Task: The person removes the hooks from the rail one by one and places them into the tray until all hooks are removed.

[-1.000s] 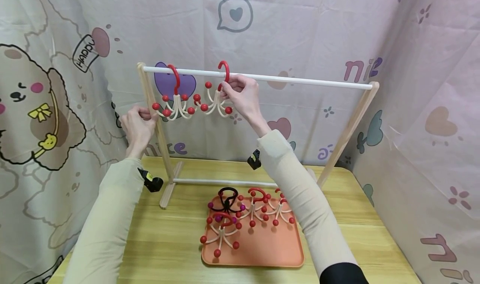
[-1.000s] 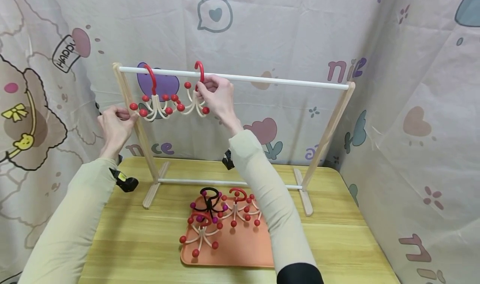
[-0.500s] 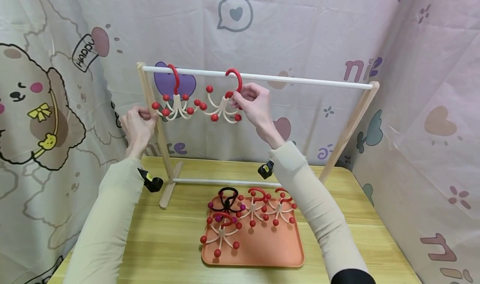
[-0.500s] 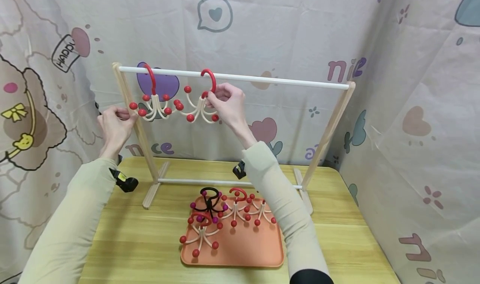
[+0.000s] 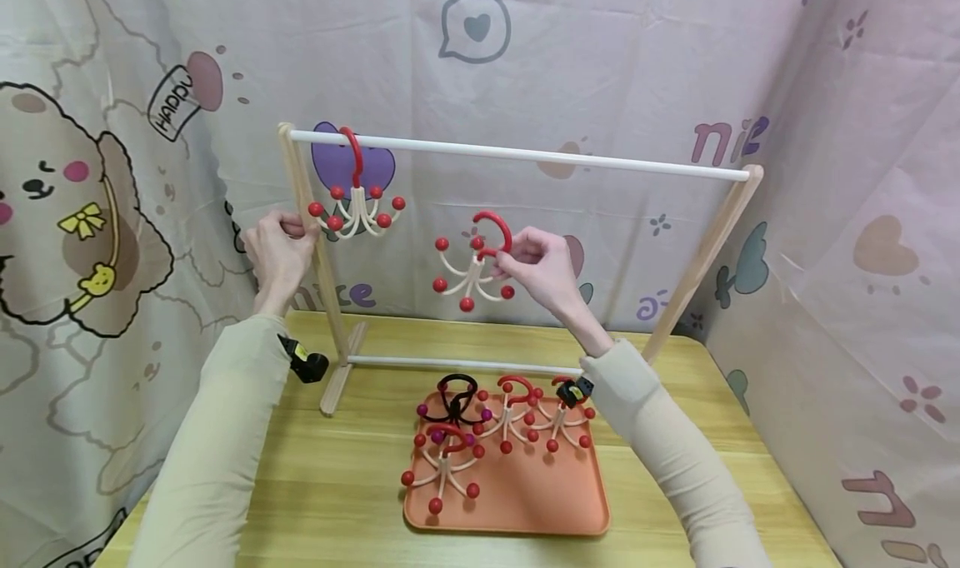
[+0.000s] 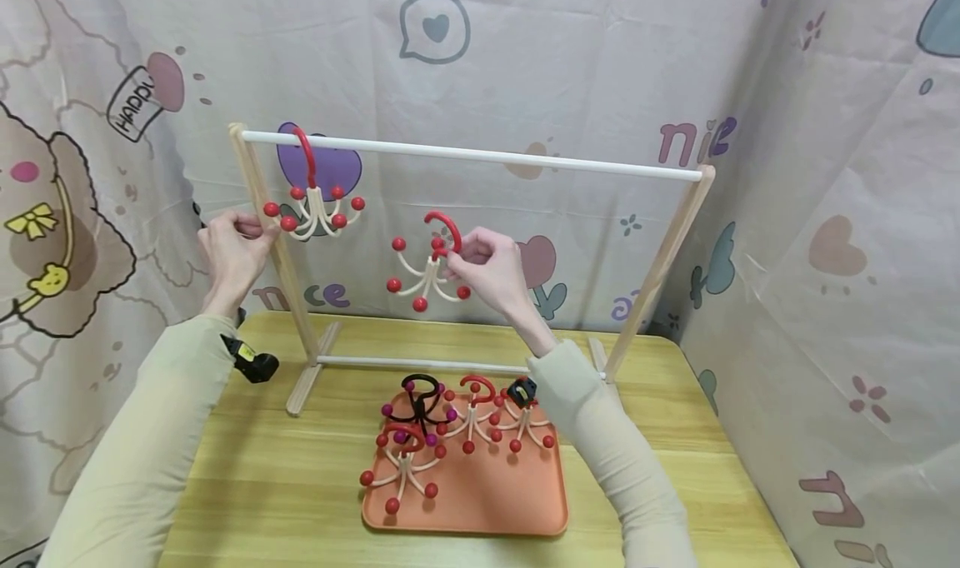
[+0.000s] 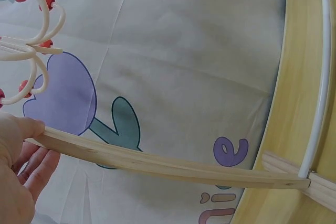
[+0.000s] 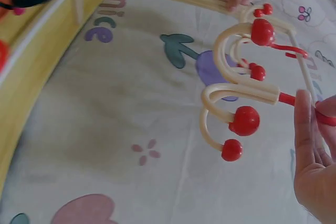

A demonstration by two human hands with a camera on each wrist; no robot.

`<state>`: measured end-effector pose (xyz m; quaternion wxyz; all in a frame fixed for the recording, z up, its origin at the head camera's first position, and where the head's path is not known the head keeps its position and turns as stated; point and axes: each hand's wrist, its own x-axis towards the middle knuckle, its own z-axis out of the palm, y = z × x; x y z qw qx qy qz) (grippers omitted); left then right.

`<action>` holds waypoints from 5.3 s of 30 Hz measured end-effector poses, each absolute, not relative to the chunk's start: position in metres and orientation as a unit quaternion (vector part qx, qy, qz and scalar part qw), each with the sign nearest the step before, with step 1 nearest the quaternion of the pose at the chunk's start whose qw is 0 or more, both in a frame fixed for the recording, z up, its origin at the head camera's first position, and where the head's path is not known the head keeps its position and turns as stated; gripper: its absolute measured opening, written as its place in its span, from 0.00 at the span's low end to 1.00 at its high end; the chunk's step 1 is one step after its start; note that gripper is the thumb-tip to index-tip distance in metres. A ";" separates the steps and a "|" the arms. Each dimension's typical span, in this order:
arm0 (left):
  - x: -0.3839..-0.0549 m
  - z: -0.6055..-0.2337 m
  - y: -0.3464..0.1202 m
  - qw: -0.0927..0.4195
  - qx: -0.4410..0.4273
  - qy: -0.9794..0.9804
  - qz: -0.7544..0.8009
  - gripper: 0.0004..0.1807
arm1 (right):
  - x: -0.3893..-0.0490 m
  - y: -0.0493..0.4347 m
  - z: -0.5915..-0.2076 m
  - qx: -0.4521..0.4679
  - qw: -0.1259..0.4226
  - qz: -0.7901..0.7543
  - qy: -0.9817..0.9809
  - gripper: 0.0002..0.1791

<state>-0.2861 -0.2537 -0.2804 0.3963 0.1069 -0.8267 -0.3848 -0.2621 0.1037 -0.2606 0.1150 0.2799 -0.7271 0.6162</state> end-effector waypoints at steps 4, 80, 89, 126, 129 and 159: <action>-0.286 -0.280 -0.254 0.392 0.109 -0.827 -0.388 0.12 | -0.253 0.120 -0.278 0.286 0.080 0.618 -0.728 0.06; -0.288 -0.281 -0.253 0.397 0.113 -0.826 -0.383 0.12 | -0.214 0.179 -0.442 0.429 -0.247 0.527 -0.691 0.07; -0.288 -0.281 -0.253 0.394 0.116 -0.825 -0.388 0.12 | -0.214 0.179 -0.447 0.416 -0.243 0.507 -0.714 0.06; -0.288 -0.280 -0.252 0.381 0.121 -0.827 -0.394 0.13 | -0.215 0.182 -0.448 0.436 -0.237 0.462 -0.735 0.02; -0.288 -0.280 -0.251 0.383 0.120 -0.827 -0.393 0.13 | -0.216 0.182 -0.448 0.445 -0.241 0.462 -0.728 0.03; -0.286 -0.282 -0.252 0.391 0.112 -0.823 -0.396 0.13 | -0.220 0.178 -0.431 0.421 -0.224 0.467 -0.745 0.08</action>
